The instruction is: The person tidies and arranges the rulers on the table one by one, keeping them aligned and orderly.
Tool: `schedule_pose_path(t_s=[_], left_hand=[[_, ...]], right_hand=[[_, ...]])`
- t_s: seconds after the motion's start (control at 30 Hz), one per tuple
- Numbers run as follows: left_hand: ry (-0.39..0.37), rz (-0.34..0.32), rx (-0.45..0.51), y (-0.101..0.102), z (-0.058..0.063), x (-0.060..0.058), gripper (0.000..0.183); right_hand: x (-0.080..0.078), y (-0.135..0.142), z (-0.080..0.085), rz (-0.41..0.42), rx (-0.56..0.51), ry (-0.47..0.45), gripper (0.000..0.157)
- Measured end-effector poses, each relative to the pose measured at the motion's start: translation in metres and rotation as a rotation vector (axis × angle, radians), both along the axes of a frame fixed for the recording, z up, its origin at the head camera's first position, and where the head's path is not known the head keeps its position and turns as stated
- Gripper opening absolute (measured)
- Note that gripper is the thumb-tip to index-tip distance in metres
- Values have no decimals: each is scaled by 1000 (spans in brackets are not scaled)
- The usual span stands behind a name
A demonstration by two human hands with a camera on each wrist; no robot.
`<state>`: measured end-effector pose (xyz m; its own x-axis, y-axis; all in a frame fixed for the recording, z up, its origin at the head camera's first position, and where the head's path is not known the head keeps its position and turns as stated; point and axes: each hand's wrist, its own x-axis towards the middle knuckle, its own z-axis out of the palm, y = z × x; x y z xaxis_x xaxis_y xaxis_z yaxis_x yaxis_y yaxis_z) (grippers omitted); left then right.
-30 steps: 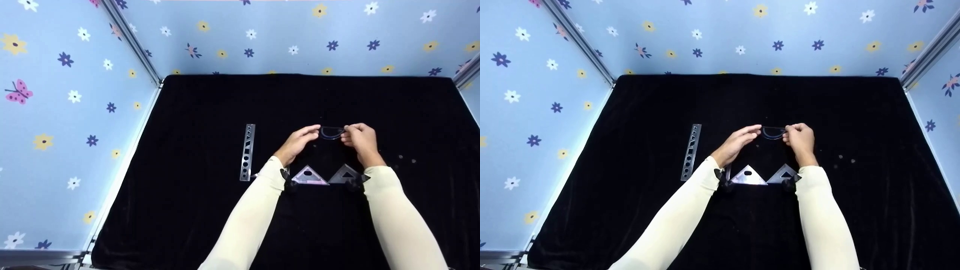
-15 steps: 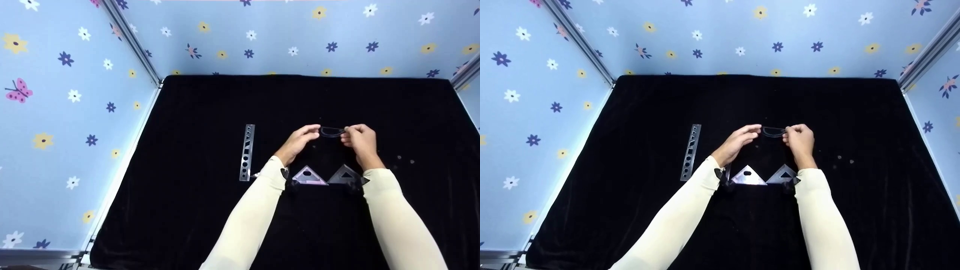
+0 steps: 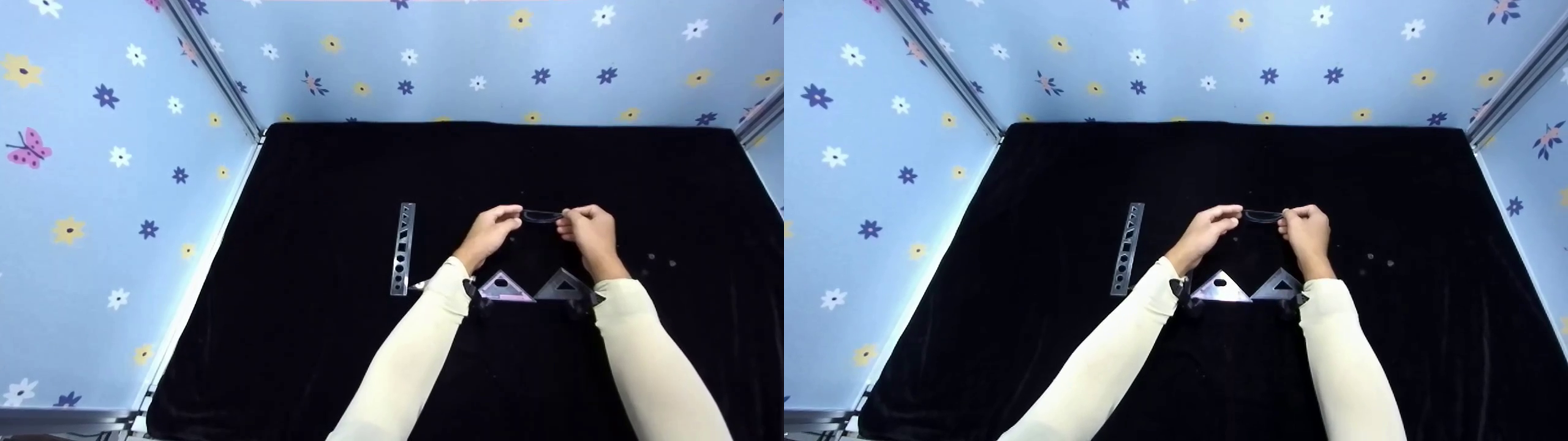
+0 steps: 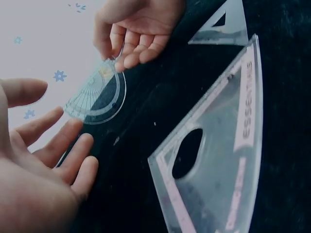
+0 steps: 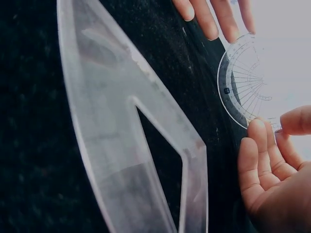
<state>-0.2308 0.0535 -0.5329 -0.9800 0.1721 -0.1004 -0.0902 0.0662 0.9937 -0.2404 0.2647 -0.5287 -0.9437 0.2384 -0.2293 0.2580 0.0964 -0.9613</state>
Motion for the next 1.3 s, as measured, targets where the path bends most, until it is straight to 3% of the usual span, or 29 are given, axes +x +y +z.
schedule_pose_path(t_s=[0.1, 0.2, 0.33, 0.87, 1.3], left_hand=[[45, 86, -96, 6, -15, -10, 31], [79, 181, -185, 10, -39, -25, 22], [88, 255, -207, 12, -58, -37, 15], [2, 294, -135, 5, -56, -35, 12], [-51, 294, -68, 1, -69, -41, 16]], right_hand=[[2, -2, 0, -2, -6, 4, 14], [3, -5, 1, 8, -10, 4, 10], [5, -9, 4, 31, 2, 5, 6], [12, -16, 2, 64, 32, 42, 14], [14, -19, 4, 81, 48, 49, 5]])
